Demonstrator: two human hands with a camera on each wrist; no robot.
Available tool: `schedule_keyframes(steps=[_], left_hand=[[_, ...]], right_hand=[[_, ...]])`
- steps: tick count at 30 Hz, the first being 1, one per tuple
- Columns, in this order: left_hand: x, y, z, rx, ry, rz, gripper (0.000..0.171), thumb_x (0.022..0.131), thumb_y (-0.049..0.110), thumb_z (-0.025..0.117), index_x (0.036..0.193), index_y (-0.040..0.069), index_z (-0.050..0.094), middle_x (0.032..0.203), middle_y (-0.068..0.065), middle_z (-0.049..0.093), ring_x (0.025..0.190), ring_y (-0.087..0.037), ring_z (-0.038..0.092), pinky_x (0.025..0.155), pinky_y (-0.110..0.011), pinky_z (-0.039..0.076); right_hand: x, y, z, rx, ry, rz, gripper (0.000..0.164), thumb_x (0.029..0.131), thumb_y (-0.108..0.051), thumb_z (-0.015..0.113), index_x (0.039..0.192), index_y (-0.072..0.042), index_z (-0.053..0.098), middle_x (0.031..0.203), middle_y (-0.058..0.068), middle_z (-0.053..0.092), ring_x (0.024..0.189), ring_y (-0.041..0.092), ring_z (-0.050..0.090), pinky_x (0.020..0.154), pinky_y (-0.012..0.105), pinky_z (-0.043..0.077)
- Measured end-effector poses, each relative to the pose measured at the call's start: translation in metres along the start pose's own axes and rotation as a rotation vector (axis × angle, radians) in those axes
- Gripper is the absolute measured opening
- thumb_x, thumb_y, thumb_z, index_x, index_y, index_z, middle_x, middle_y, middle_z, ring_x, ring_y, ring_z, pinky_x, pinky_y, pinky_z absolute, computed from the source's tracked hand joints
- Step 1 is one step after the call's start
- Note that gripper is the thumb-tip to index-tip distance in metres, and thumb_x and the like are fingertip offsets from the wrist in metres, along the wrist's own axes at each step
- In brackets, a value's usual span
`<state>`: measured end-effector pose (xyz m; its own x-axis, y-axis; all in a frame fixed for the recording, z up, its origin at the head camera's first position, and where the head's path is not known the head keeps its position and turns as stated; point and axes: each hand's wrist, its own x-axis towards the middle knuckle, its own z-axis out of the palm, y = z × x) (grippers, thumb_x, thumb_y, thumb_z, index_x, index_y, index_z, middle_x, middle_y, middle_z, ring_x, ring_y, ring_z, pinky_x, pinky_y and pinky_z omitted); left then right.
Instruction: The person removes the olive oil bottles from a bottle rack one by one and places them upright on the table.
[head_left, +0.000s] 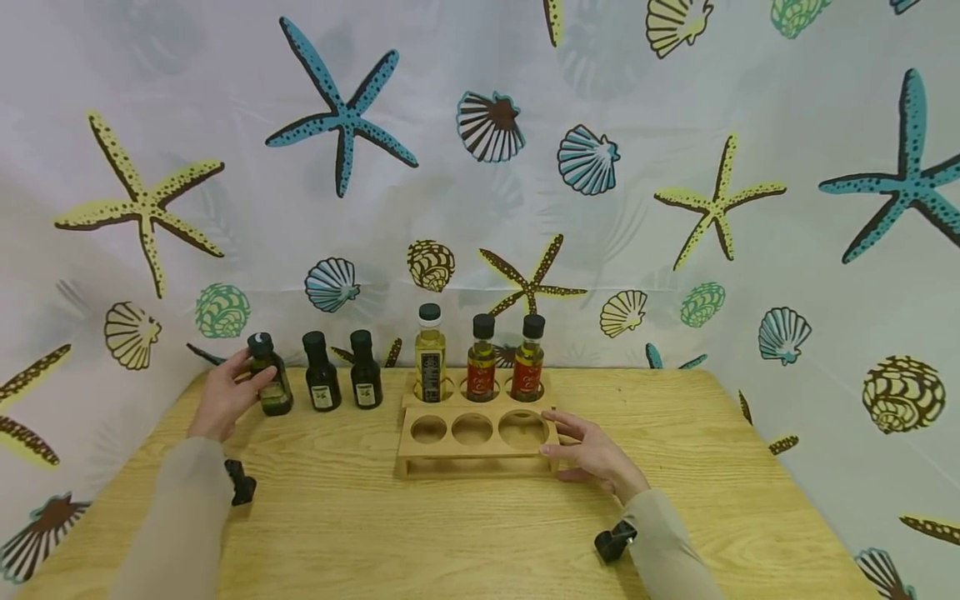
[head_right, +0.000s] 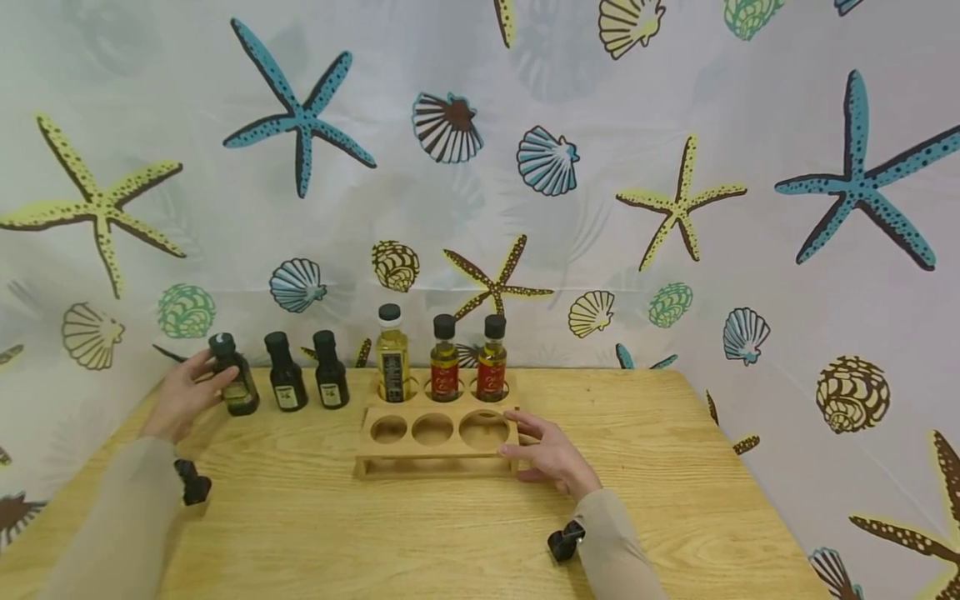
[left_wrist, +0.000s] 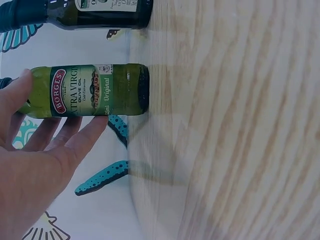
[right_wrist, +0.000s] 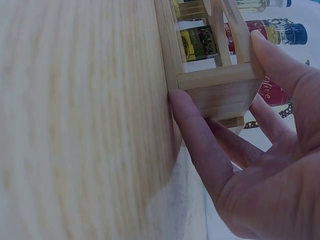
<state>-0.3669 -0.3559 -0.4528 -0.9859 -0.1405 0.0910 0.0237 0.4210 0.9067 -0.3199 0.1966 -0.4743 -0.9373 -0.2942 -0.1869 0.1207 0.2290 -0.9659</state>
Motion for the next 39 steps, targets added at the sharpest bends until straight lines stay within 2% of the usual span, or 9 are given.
schedule_keyframes(steps=[15,22,25,27,30,32,35,37,39], left_hand=[[0.004,-0.001,0.000,0.024,-0.013,0.024,0.074,0.104,0.039,0.043,0.158,0.014,-0.001,0.159,-0.031,0.005,0.141,-0.059,0.011,0.107,-0.070,0.026],[0.003,-0.002,0.001,0.017,0.007,0.042,0.074,0.104,0.039,0.043,0.159,0.012,0.001,0.159,-0.032,0.009,0.142,-0.057,0.014,0.108,-0.069,0.027],[0.000,-0.001,0.000,-0.001,0.047,0.038,0.075,0.103,0.041,0.044,0.159,0.010,0.006,0.159,-0.031,0.014,0.143,-0.054,0.019,0.108,-0.065,0.032],[-0.001,0.001,0.000,-0.009,0.099,0.034,0.073,0.102,0.042,0.047,0.158,0.009,0.013,0.157,-0.029,0.022,0.141,-0.048,0.029,0.106,-0.053,0.042],[-0.003,0.004,-0.001,-0.017,0.199,0.025,0.067,0.101,0.040,0.051,0.155,0.009,0.028,0.149,-0.022,0.039,0.126,-0.029,0.049,0.091,-0.030,0.052],[-0.005,0.007,-0.001,-0.032,0.269,0.013,0.061,0.100,0.037,0.054,0.151,0.010,0.038,0.134,-0.013,0.052,0.109,-0.012,0.055,0.079,-0.018,0.052],[-0.007,0.011,0.000,-0.103,0.346,-0.003,0.052,0.098,0.030,0.060,0.144,0.009,0.049,0.110,0.008,0.058,0.089,0.004,0.054,0.071,-0.013,0.052],[-0.010,0.014,0.001,-0.185,0.366,-0.011,0.048,0.096,0.027,0.064,0.139,0.008,0.054,0.098,0.016,0.058,0.084,0.003,0.057,0.067,-0.013,0.053],[-0.012,0.017,0.002,-0.265,0.362,-0.002,0.046,0.094,0.025,0.067,0.135,0.006,0.057,0.092,0.016,0.061,0.081,0.000,0.061,0.065,-0.014,0.054]], right_hand=[[0.004,0.003,-0.002,0.001,-0.007,0.006,0.069,0.085,-0.025,0.078,0.147,-0.027,0.047,0.159,0.022,0.025,0.135,0.043,0.044,0.080,0.043,0.059],[0.003,0.002,-0.001,0.000,0.000,0.005,0.069,0.085,-0.025,0.078,0.147,-0.027,0.047,0.159,0.022,0.026,0.133,0.043,0.045,0.080,0.044,0.059],[0.003,0.003,-0.002,-0.002,0.001,0.006,0.069,0.085,-0.026,0.079,0.147,-0.027,0.047,0.159,0.022,0.026,0.133,0.043,0.046,0.079,0.043,0.059],[0.003,0.002,-0.002,-0.003,-0.001,0.006,0.070,0.085,-0.026,0.079,0.147,-0.027,0.047,0.158,0.022,0.026,0.134,0.043,0.045,0.079,0.043,0.059],[0.003,0.002,-0.002,-0.001,-0.002,0.008,0.070,0.085,-0.026,0.079,0.147,-0.027,0.047,0.159,0.022,0.026,0.134,0.043,0.045,0.080,0.043,0.059],[0.003,0.002,-0.002,0.004,0.000,0.011,0.070,0.085,-0.026,0.079,0.147,-0.027,0.047,0.159,0.021,0.025,0.134,0.042,0.045,0.080,0.043,0.059],[0.002,0.002,-0.002,0.007,0.001,0.012,0.069,0.085,-0.025,0.078,0.147,-0.027,0.047,0.159,0.021,0.025,0.134,0.042,0.045,0.080,0.043,0.059],[0.002,0.001,-0.001,0.003,0.000,0.009,0.069,0.085,-0.025,0.078,0.147,-0.026,0.047,0.159,0.022,0.026,0.133,0.043,0.046,0.080,0.044,0.059],[0.001,0.001,-0.001,0.006,-0.002,0.012,0.069,0.085,-0.025,0.078,0.147,-0.026,0.047,0.159,0.022,0.026,0.133,0.043,0.046,0.080,0.044,0.059]])
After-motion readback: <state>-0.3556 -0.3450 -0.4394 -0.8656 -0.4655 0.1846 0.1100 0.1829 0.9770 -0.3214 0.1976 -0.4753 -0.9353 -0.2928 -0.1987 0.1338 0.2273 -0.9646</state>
